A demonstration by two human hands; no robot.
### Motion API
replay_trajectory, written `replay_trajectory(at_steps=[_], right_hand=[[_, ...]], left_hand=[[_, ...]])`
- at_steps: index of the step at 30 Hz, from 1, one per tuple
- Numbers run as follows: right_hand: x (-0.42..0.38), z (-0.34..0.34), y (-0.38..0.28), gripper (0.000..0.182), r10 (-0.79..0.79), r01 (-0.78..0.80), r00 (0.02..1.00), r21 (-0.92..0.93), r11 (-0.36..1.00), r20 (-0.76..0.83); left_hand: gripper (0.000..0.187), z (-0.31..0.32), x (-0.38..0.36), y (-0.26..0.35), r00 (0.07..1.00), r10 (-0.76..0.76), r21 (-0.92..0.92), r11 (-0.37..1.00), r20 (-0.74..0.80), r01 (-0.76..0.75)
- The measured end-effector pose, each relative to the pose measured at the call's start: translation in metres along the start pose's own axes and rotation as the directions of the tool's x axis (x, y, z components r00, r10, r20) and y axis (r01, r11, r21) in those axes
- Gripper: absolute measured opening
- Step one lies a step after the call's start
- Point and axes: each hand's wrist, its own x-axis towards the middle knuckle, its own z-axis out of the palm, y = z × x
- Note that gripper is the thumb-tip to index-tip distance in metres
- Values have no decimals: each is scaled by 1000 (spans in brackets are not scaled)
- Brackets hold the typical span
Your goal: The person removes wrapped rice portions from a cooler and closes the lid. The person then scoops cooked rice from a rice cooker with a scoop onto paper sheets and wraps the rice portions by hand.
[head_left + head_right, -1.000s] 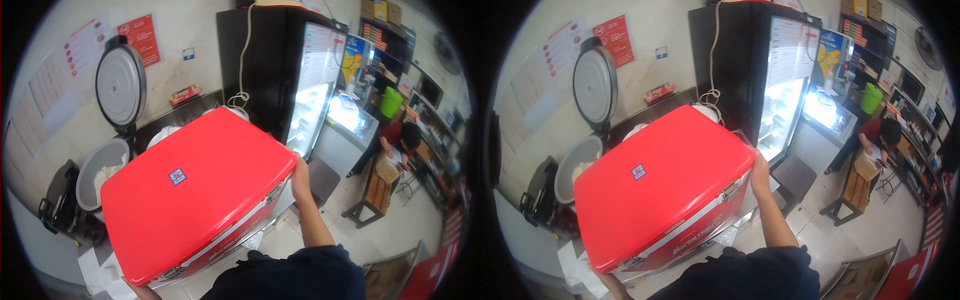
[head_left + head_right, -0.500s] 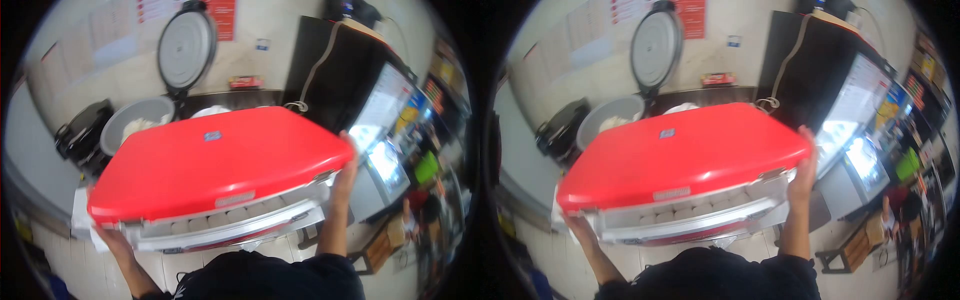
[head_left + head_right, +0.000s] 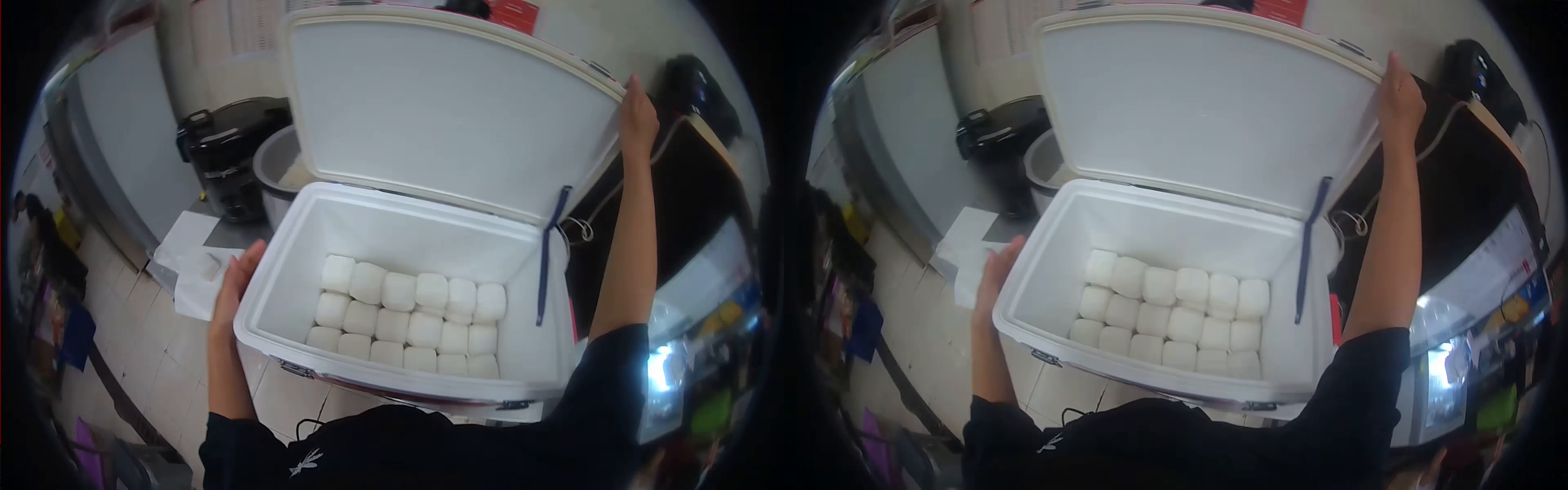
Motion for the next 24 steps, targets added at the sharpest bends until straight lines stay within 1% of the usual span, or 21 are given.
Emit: replay_trajectory(at_steps=[1, 2, 3, 4, 5, 7, 8, 9, 10, 11, 12, 13, 14, 16, 17, 18, 19, 20, 21, 23, 24], right_hand=[[12, 18, 15, 58, -56, 56, 998, 10, 998, 22], [18, 35, 23, 56, -90, 90, 996, 17, 996, -16], [35, 62, 51, 53, -132, 133, 991, 72, 989, -18], [40, 73, 55, 49, -166, 166, 986, -65, 984, 5], [54, 92, 79, 48, -219, 222, 975, -162, 962, 34], [83, 130, 117, 64, 31, -34, 996, 43, 999, 87], [78, 145, 123, 57, 143, -191, 972, 273, 943, 188], [69, 155, 133, 51, 230, -359, 921, 457, 813, 315], [60, 159, 133, 49, 221, -423, 889, 538, 729, 401], [51, 163, 131, 47, 210, -495, 850, 597, 631, 483], [41, 167, 130, 44, 197, -570, 804, 631, 526, 561], [33, 167, 132, 44, 208, -626, 767, 638, 448, 607], [29, 170, 131, 44, 205, -643, 753, 633, 431, 625], [22, 167, 126, 43, 230, -644, 751, 608, 465, 619], [19, 166, 124, 43, 241, -627, 761, 586, 513, 603], [18, 163, 120, 42, 250, -598, 779, 559, 574, 576], [16, 157, 115, 42, 251, -554, 802, 516, 653, 543], [16, 151, 107, 42, 243, -497, 829, 466, 732, 503], [17, 142, 96, 42, 225, -423, 861, 398, 814, 455], [13, 117, 53, 41, 133, -236, 923, 259, 937, 361], [9, 104, 20, 41, 68, -139, 941, 196, 971, 331]], left_hand=[[66, 0, -7, -8, 999, -19, -230, 973, 35, 27], [66, 2, -9, -8, 1000, -9, -227, 974, -11, 6], [67, 6, -10, -6, 1000, -26, -316, 949, -11, 21], [67, 9, -10, -4, 999, -38, -403, 915, -12, 30], [68, 12, -10, 0, 999, -48, -433, 900, 9, 47], [70, 15, -8, 4, 997, -77, -467, 881, 19, 77], [72, 13, -6, 3, 995, -102, -469, 878, 9, 94], [72, 9, -5, 1, 994, -105, -435, 895, 10, 99], [72, 7, -4, 0, 994, -110, -405, 908, 18, 108], [72, 8, -6, 4, 994, -105, -405, 910, -20, 88], [70, 11, -8, 9, 993, -120, -412, 905, -4, 108], [68, 11, -7, 12, 990, -140, -417, 899, 20, 135], [68, 9, -5, 10, 990, -144, -417, 899, 5, 133], [65, 2, -3, 2, 995, -85, -384, 918, 47, 97], [58, -4, 0, -2, 999, -51, -315, 948, -11, 45], [58, -15, 1, -6, 998, -58, -313, 948, -11, 52], [52, -29, 3, -11, 990, 52, -65, 996, -132, -61], [46, -45, 6, -17, 959, 185, 196, 970, -213, -143], [36, -68, 12, -26, 936, 192, 131, 978, -293, -160], [28, -141, 28, -61, 911, 140, 159, 984, -387, -84], [23, -182, 33, -79, 891, 164, 316, 948, -423, -25]])
